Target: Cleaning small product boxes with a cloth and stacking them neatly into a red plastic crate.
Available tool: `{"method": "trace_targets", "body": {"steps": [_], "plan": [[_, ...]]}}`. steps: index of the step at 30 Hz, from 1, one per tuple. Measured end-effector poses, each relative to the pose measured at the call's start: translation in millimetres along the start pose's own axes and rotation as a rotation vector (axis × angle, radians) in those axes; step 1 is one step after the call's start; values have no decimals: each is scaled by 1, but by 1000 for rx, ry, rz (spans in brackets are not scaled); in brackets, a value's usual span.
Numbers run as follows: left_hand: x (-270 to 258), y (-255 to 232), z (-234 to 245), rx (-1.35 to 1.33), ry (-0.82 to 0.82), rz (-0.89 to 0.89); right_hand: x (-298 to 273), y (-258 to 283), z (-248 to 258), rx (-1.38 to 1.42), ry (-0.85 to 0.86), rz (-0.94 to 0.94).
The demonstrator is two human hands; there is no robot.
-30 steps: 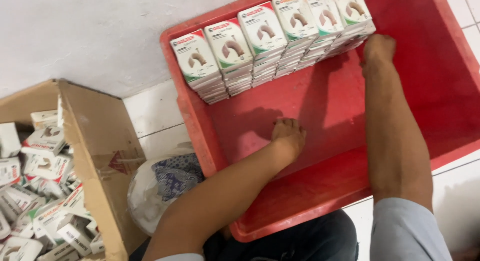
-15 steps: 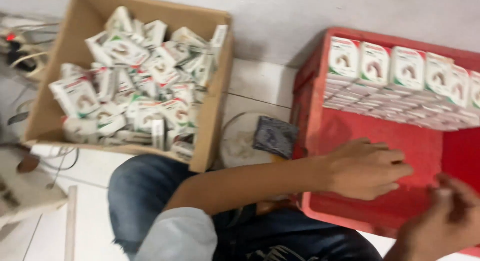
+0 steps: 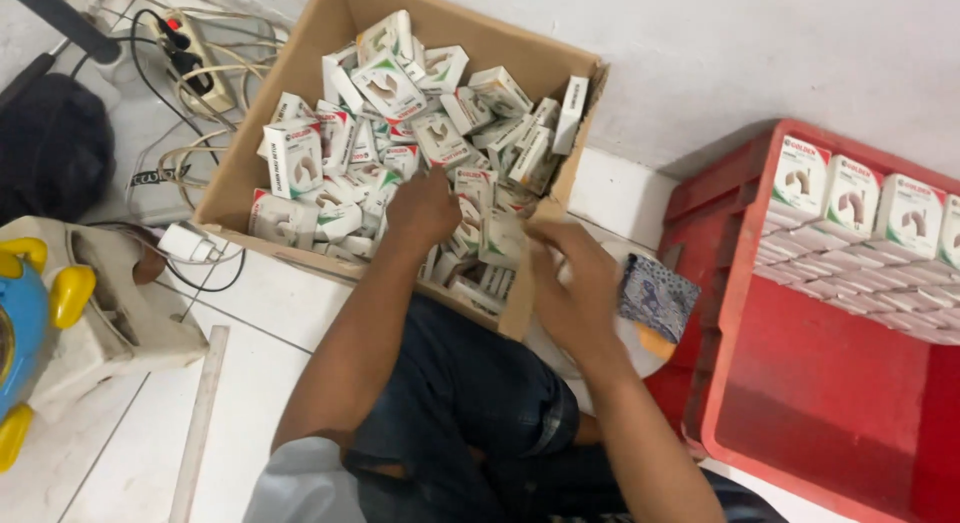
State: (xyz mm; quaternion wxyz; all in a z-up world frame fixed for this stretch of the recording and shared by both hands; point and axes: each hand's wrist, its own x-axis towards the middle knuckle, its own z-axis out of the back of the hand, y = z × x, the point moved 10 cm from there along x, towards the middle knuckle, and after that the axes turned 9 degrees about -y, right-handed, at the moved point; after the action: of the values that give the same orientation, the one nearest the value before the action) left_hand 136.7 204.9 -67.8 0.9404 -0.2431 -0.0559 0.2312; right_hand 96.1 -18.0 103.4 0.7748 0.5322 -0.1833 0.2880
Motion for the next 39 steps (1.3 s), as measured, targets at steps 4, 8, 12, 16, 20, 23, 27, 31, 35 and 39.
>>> {"method": "trace_targets", "body": {"steps": [4,8,12,16,20,23,27,31,35,39], "plan": [[7,32,-49,74,145,24,11,-50,-126,-145,321,-74],[-24,-6,-30,135,349,-106,-23,-167,-195,-578,670,-286],[-34,-17,-27,127,391,-129,-24,-185,-190,-502,658,-375],[-27,-26,-27,256,423,-154,2,-137,-167,-339,426,-267],[-32,-35,18,277,427,-93,16,-38,-85,95,36,-89],[-32,-33,46,107,234,-70,-2,-13,10,-168,-28,88],[-52,-66,87,-162,-184,-265,-35,-46,82,-647,185,58],[-110,-148,92,-646,-374,-767,-74,-78,83,-910,318,75],[-137,-187,38,-637,-63,-809,-84,-90,97,-974,38,135],[-149,-192,9,-606,127,-834,-81,-45,153,-858,-282,34]]}}
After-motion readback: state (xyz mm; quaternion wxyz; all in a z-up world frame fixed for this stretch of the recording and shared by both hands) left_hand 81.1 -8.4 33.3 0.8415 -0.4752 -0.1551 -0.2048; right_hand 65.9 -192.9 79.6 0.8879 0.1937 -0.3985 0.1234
